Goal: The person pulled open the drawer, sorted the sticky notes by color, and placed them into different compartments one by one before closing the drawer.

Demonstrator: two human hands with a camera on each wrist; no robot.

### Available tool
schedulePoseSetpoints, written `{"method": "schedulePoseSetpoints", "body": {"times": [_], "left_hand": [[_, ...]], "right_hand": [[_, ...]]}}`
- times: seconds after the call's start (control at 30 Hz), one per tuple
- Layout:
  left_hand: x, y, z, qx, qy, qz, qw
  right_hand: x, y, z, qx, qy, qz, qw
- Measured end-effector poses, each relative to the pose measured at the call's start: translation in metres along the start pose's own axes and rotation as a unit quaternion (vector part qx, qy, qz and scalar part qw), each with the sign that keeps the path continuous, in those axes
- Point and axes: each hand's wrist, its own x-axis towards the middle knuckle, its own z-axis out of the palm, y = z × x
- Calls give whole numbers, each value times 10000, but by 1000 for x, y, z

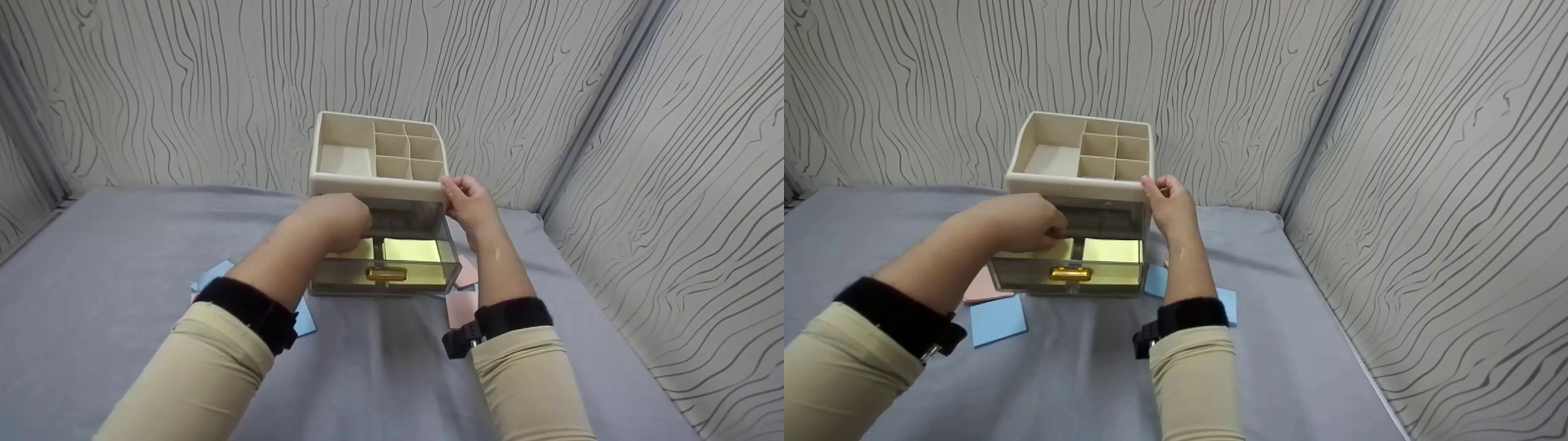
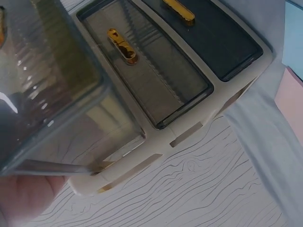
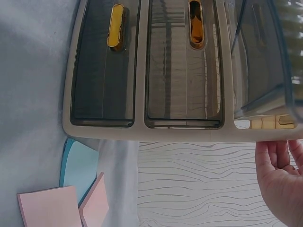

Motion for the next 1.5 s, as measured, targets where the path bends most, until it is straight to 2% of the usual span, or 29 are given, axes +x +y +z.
{"method": "schedulePoseSetpoints", "body": {"times": [0.1,0.2,0.27,0.37,0.47,0.57,0.7,0.77,0.87,0.93,1.0,1.17,1.33,1.43,1.5], "left_hand": [[-5,1,-2,-336,188,312,9988],[-10,3,-3,-646,673,671,9934],[-14,6,-2,-719,1220,916,9857],[-22,12,0,-765,1890,1079,9730],[-30,20,5,-690,2307,1163,9636],[-36,26,13,-526,2618,1425,9531],[-42,29,26,-147,3108,1960,9299],[-44,28,32,261,3405,2219,9133],[-46,27,39,1063,3800,2510,8839],[-46,25,42,1579,3919,2605,8681],[-46,24,44,1967,3927,2637,8588],[-44,22,46,2414,3823,2617,8527],[-42,20,44,2371,4068,2619,8424],[-39,17,43,2241,4191,2556,8419],[-37,16,42,2140,4198,2487,8463]], "right_hand": [[0,0,0,20,2,9,10000],[0,-1,0,66,-2,33,10000],[0,-1,0,76,-9,37,10000],[0,-1,1,89,-11,45,10000],[0,-1,1,112,-17,42,9999],[0,-1,1,77,-17,15,10000],[0,-1,1,54,-3,-37,10000],[0,0,1,41,2,-49,10000],[-1,0,1,18,-2,-37,10000],[-1,0,1,-31,9,-14,10000],[-1,0,1,-41,10,5,10000],[-1,-1,0,-81,7,33,10000],[-2,0,0,-96,-15,-25,9999],[-3,0,0,-81,-21,-81,9999],[-3,1,0,-78,-23,-101,9999]]}}
